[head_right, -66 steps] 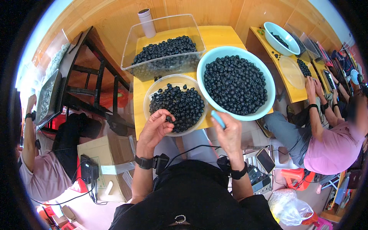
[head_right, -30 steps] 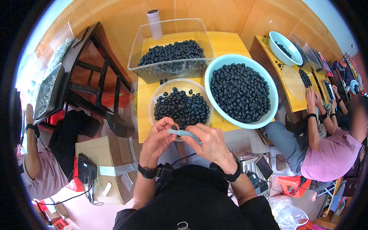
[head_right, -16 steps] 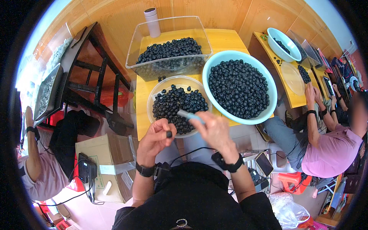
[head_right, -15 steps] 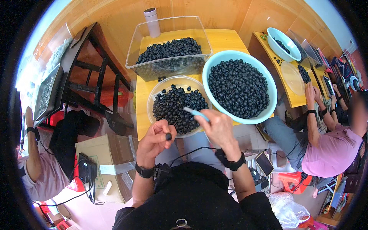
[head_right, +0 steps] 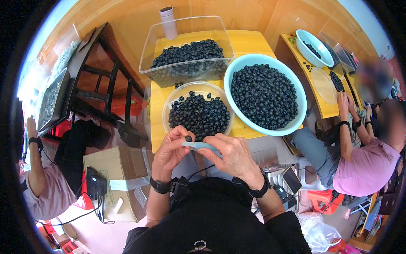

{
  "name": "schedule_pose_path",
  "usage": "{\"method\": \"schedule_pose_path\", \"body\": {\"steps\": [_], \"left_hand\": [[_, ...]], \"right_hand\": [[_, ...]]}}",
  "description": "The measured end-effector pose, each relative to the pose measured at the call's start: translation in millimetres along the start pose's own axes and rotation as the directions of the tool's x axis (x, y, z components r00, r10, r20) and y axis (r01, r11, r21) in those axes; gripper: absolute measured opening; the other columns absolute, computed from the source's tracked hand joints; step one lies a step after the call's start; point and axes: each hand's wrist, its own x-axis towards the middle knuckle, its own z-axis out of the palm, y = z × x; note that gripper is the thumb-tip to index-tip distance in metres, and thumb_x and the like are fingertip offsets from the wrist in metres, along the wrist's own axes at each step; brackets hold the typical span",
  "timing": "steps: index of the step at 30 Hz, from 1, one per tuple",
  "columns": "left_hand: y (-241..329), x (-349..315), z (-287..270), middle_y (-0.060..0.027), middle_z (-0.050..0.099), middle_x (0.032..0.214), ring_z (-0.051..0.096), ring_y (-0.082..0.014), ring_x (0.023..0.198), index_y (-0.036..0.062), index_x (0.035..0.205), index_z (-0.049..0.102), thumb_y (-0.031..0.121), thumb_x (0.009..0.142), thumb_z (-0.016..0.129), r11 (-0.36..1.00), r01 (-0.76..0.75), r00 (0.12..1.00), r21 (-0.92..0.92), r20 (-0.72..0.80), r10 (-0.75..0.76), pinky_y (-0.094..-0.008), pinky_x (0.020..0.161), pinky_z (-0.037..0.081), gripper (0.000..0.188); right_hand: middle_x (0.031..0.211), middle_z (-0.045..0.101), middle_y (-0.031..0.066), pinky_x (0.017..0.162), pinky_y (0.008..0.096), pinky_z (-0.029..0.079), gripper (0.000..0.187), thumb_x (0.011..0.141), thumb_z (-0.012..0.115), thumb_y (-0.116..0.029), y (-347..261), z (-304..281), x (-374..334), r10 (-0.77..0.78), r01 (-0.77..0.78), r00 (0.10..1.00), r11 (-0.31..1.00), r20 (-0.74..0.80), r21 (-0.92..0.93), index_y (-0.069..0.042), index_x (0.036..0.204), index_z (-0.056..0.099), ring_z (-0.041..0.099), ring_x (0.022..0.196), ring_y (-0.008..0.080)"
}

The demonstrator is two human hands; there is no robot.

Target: Sorting and inspecting small black round components on a table using hands and a small stylus tool.

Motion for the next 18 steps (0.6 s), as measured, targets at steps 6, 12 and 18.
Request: {"method": "schedule_pose_path", "body": {"steps": [6, 12, 18], "left_hand": [[1.3, -2.4, -3.0, -0.0134, 0.063, 0.094, 0.066, -0.0159, 0.077, 0.0000, 0.096, 0.057, -0.001, 0.081, 0.063, 1.000, 0.005, 1.000, -0.002, 0.007, -0.005, -0.0244, 0.069, 0.059, 0.016], [-1.3, 0.3, -4.8, -0.0130, 0.063, 0.094, 0.066, -0.0159, 0.076, 0.0001, 0.097, 0.056, -0.001, 0.081, 0.063, 1.000, 0.027, 1.000, 0.000, 0.015, -0.027, -0.0246, 0.068, 0.058, 0.017], [-2.5, -4.2, -4.8, -0.0110, 0.063, 0.090, 0.064, -0.0151, 0.072, 0.0017, 0.099, 0.053, 0.001, 0.079, 0.064, 0.993, 0.017, 0.999, 0.119, -0.033, -0.013, -0.0247, 0.064, 0.056, 0.023]], "right_hand": [[0.071, 0.062, 0.0086, 0.049, 0.0348, 0.046, 0.021, 0.078, 0.069, -0.023, -0.7, 1.3, 1.1, 0.006, -0.005, 1.000, 1.000, 0.015, -0.023, -0.003, 0.087, 0.065, 0.061, 0.057, 0.0270], [0.071, 0.062, 0.0092, 0.049, 0.0345, 0.047, 0.021, 0.078, 0.069, -0.023, 3.7, -0.4, -1.4, 0.040, -0.040, 0.999, 0.999, -0.023, -0.020, -0.004, 0.086, 0.065, 0.061, 0.057, 0.0272], [0.080, 0.061, 0.0074, 0.053, 0.0367, 0.048, 0.026, 0.075, 0.071, -0.022, -1.2, 5.0, 5.4, -0.024, 0.027, 0.999, 0.998, -0.048, 0.065, -0.009, 0.097, 0.064, 0.062, 0.066, 0.0269]]}}
